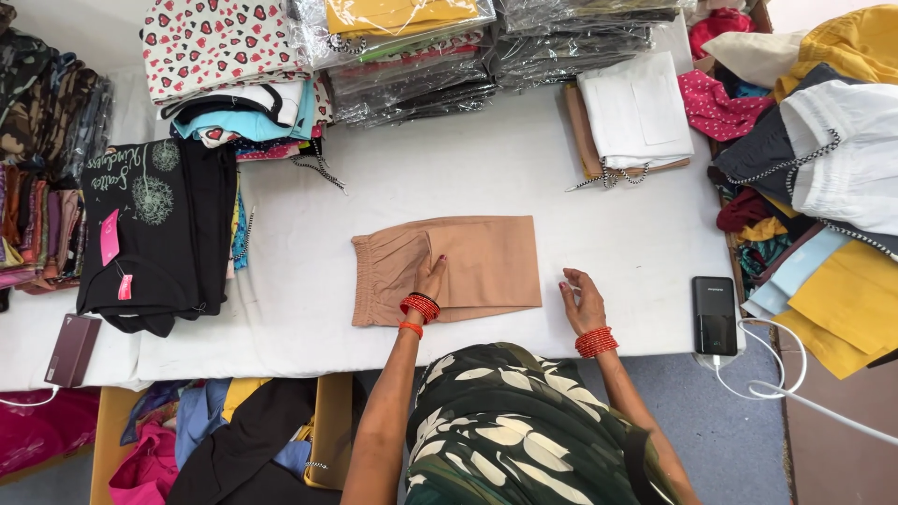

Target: The person folds a pair of beige pants, followed by a pair of white pants, and finally a pair of dark grey pants on a white table. The person smooths each garment and folds it into a compact rectangle before placing it aside.

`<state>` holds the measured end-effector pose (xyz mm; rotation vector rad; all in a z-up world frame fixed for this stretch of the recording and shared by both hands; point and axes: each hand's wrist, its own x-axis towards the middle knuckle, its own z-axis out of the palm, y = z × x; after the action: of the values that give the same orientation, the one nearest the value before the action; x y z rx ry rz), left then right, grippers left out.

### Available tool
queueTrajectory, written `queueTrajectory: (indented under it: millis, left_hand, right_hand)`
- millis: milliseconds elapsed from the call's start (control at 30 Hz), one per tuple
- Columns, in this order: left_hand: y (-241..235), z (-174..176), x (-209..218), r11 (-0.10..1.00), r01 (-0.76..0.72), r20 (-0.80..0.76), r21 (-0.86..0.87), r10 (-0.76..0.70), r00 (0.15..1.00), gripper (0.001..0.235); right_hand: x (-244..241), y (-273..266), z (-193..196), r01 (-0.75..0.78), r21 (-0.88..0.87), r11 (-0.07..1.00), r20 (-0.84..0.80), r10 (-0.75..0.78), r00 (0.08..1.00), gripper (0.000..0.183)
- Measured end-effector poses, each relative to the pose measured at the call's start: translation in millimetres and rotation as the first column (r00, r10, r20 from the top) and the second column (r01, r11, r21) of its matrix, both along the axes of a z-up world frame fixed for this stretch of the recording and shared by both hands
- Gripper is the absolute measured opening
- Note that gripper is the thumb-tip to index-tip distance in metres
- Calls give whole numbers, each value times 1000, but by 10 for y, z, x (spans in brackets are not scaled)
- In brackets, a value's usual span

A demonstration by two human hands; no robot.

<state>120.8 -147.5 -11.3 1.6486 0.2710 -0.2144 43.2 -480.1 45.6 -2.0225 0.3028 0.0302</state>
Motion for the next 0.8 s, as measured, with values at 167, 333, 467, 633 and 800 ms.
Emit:
queueTrajectory:
  millis: [167,333,467,633,800]
  left_hand:
    - [63,-104,-39,989,-72,-67,127,81,994,42]
    - [48,251,-109,939,-122,-73,322,152,986,47]
    - [-11,488,-203,702,-207,150,682,143,978,60]
    - [-155,224,-288,842,-170,260,512,37,965,51]
    - [-358,-62,-346,921,-13,76,389,-18,997,59]
  right_hand:
    - [71,125,-140,-79,-303,950,118,120,986,32]
    - [281,308,-156,-97,-428,899,97,152,984,34]
    - [479,403,-116,-134,-437,889,-62,119,991,42]
    - [646,543,-90,-115,-376,919,-149,63,987,51]
    - [740,632,37,-79,-285,955,-436,-55,898,56]
